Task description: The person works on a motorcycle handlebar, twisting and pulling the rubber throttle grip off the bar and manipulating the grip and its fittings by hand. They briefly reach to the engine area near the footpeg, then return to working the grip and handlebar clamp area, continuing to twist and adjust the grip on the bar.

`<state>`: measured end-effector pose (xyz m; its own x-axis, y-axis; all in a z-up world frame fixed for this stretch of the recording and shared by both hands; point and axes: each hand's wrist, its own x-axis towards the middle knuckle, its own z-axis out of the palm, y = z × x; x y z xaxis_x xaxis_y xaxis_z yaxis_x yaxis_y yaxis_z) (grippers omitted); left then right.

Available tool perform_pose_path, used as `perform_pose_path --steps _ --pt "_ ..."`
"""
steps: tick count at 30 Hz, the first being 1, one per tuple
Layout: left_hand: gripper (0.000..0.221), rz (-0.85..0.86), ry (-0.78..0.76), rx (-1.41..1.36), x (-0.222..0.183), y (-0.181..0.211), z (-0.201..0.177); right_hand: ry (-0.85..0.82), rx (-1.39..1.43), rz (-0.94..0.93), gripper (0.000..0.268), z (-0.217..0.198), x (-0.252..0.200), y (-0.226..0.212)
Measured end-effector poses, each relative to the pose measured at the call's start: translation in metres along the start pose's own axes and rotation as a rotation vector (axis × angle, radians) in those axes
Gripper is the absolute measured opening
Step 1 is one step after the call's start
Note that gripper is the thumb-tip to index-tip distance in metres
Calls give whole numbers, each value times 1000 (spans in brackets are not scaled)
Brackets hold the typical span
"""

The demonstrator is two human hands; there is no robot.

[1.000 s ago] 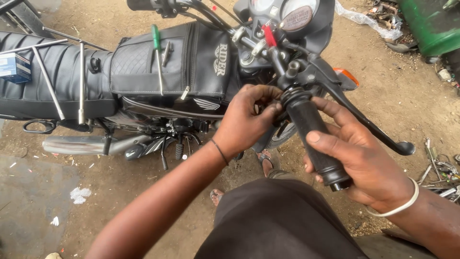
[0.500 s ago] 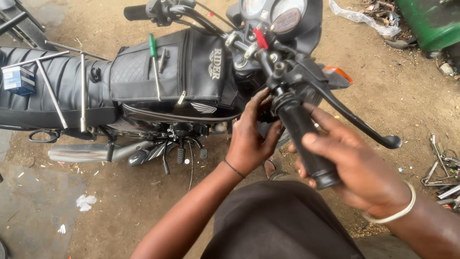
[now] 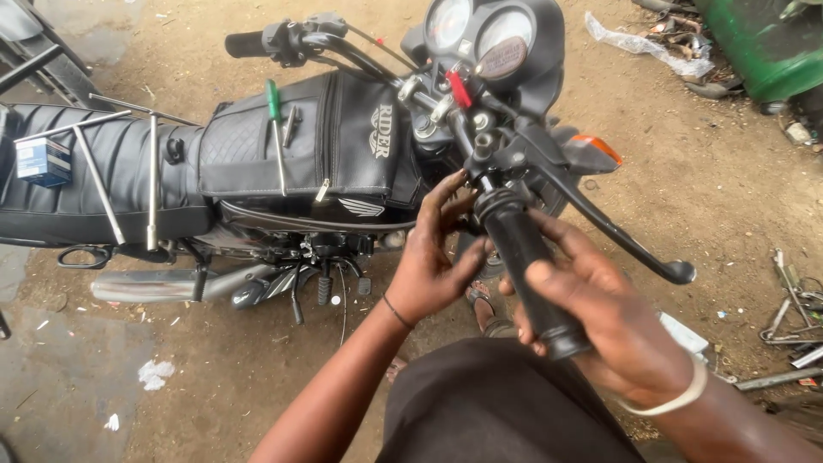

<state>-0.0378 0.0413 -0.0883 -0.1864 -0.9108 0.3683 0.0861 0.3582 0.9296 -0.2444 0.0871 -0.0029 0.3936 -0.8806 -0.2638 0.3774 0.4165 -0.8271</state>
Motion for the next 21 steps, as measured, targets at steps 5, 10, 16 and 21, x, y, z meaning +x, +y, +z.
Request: perform_pose_path --steps 5,10,16,21 --pt "87 -298 174 -617 2 25 23 90 -568 148 87 -22 6 -20" --pt "91 -335 324 -408 17 63 58 -179 -859 -109 81 -55 22 -17" --pt "93 -545 383 -467 32 82 58 -55 -981 -570 45 -82 68 36" --pt "97 -648 373 -391 39 92 66 -218 -428 -520 32 -83 93 19"
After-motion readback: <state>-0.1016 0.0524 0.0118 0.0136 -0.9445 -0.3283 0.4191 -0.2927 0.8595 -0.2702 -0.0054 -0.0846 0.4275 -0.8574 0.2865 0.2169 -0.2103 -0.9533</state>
